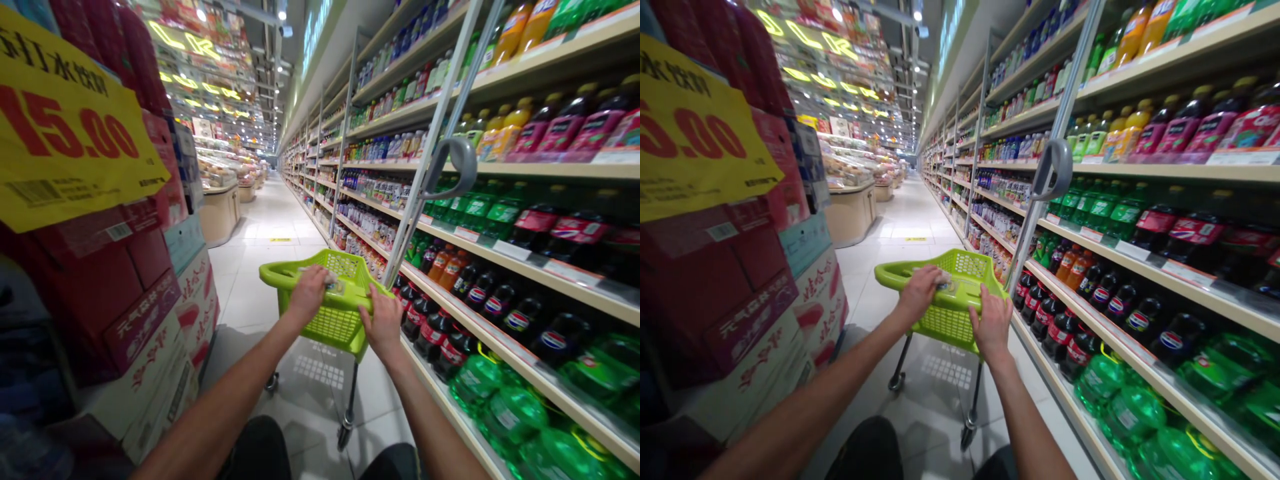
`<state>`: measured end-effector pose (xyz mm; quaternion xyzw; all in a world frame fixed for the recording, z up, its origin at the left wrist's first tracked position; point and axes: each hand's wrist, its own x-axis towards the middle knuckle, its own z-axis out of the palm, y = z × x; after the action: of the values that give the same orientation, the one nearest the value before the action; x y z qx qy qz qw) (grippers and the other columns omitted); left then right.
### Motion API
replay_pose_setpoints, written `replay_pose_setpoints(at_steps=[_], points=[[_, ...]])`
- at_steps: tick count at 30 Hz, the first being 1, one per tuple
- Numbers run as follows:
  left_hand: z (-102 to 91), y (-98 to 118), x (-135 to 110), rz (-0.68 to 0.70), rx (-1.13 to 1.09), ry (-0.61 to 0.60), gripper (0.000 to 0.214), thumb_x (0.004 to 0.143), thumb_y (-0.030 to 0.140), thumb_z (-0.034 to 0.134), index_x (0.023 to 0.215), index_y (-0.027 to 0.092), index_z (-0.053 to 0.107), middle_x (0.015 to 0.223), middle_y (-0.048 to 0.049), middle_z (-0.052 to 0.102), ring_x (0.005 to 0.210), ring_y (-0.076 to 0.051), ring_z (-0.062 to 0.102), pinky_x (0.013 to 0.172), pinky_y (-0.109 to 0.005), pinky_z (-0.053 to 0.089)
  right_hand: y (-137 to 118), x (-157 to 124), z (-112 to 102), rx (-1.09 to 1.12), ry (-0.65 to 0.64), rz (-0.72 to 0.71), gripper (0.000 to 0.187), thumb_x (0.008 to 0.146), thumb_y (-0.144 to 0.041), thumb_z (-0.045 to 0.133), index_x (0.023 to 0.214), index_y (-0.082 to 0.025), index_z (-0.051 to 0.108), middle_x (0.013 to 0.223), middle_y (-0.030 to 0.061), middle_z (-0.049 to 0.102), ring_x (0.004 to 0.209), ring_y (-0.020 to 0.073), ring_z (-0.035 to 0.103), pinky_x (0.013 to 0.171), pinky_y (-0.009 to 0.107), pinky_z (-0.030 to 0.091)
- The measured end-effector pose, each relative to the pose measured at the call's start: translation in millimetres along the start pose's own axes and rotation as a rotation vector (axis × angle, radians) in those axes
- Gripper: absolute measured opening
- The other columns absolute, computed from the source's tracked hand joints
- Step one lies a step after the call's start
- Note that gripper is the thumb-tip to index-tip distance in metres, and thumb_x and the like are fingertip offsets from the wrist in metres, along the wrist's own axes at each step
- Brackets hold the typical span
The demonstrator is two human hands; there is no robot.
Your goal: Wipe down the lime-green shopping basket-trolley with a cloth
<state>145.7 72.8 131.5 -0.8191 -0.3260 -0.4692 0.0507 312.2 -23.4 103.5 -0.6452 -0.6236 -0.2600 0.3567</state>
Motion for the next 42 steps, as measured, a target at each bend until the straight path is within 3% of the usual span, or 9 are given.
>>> replay_pose_setpoints(at_steps=[4,11,18,21,25,32,35,39,42], points=[[19.0,38,-5,0.281,-0.049,-0.049,0.026,0.081,0.012,0.043,0.103,0.013,0.056,0.111,-0.0101,0.058,0.113,-0.021,0.047,0.097,-0.039,0.041,-1,0,-1,0.046,0.019,-0.005,0.060,0.079,-0.030,0.043,0.133,-0.013,0.024,0.099,0.0101,0.059,0.095,0.0237,0.050,0.093,0.045,0.026],[5.4,9,1,-0.020,-0.002,0.052,0.028,0.080,0.009,0.040,0.104,0.013,0.055,0.109,-0.0119,0.058,0.109,-0.021,0.049,0.095,-0.044,0.041,5,-1,-8,0.278,0.095,0.031,0.070,0.074,-0.029,0.043,0.136,-0.016,0.014,0.126,0.0148,0.043,0.105,0.0261,0.049,0.094,0.049,0.031],[38.7,76,-11,0.351,-0.088,-0.093,0.026,0.084,0.018,0.042,0.105,0.013,0.055,0.112,-0.0128,0.058,0.116,-0.021,0.044,0.097,-0.042,0.040,22,-8,-6,0.566,0.181,0.159,0.062,0.080,-0.027,0.036,0.136,-0.018,0.012,0.133,0.0160,0.034,0.112,0.0243,0.048,0.088,0.041,0.042],[27.0,51,-11,0.320,-0.077,-0.054,0.027,0.084,0.014,0.039,0.106,0.014,0.055,0.114,-0.0125,0.057,0.118,-0.021,0.043,0.097,-0.042,0.040,33,-10,-4,0.536,0.145,0.168,0.058,0.082,-0.028,0.034,0.136,-0.019,0.015,0.128,0.0148,0.042,0.107,0.0227,0.053,0.090,0.042,0.041],[8.5,15,-4,0.028,-0.024,0.062,0.030,0.082,0.009,0.038,0.107,0.014,0.054,0.113,-0.0128,0.057,0.114,-0.021,0.046,0.096,-0.044,0.040,26,-7,-6,0.542,0.142,0.219,0.055,0.085,-0.031,0.030,0.136,-0.018,0.016,0.127,0.0144,0.044,0.106,0.0219,0.054,0.089,0.041,0.041],[35.9,72,-11,0.366,-0.071,-0.061,0.026,0.085,0.017,0.039,0.104,0.013,0.055,0.112,-0.0119,0.058,0.118,-0.021,0.043,0.098,-0.041,0.040,11,-1,-9,0.564,0.164,0.236,0.052,0.087,-0.032,0.025,0.136,-0.017,0.020,0.127,0.0148,0.045,0.105,0.0228,0.054,0.084,0.039,0.043],[26.9,50,-11,0.323,-0.054,-0.021,0.028,0.085,0.014,0.038,0.106,0.015,0.055,0.115,-0.0110,0.057,0.118,-0.022,0.043,0.097,-0.043,0.040,20,-2,-9,0.464,0.165,0.191,0.051,0.087,-0.032,0.024,0.136,-0.017,0.019,0.124,0.0145,0.048,0.101,0.0224,0.056,0.088,0.043,0.039],[6.6,5,-8,0.016,0.013,0.121,0.029,0.083,0.011,0.037,0.105,0.014,0.055,0.114,-0.0127,0.056,0.116,-0.022,0.045,0.096,-0.045,0.041,17,-2,-7,0.301,0.128,0.128,0.050,0.088,-0.033,0.024,0.136,-0.019,0.018,0.124,0.0132,0.049,0.103,0.0225,0.055,0.098,0.051,0.025],[8.5,13,-13,0.066,0.011,0.094,0.030,0.083,0.012,0.037,0.107,0.015,0.054,0.115,-0.0115,0.056,0.118,-0.021,0.043,0.097,-0.043,0.040,0,0,-2,0.225,0.128,0.049,0.050,0.088,-0.033,0.024,0.136,-0.019,0.017,0.127,0.0131,0.047,0.111,0.0230,0.049,0.100,0.052,0.021]])
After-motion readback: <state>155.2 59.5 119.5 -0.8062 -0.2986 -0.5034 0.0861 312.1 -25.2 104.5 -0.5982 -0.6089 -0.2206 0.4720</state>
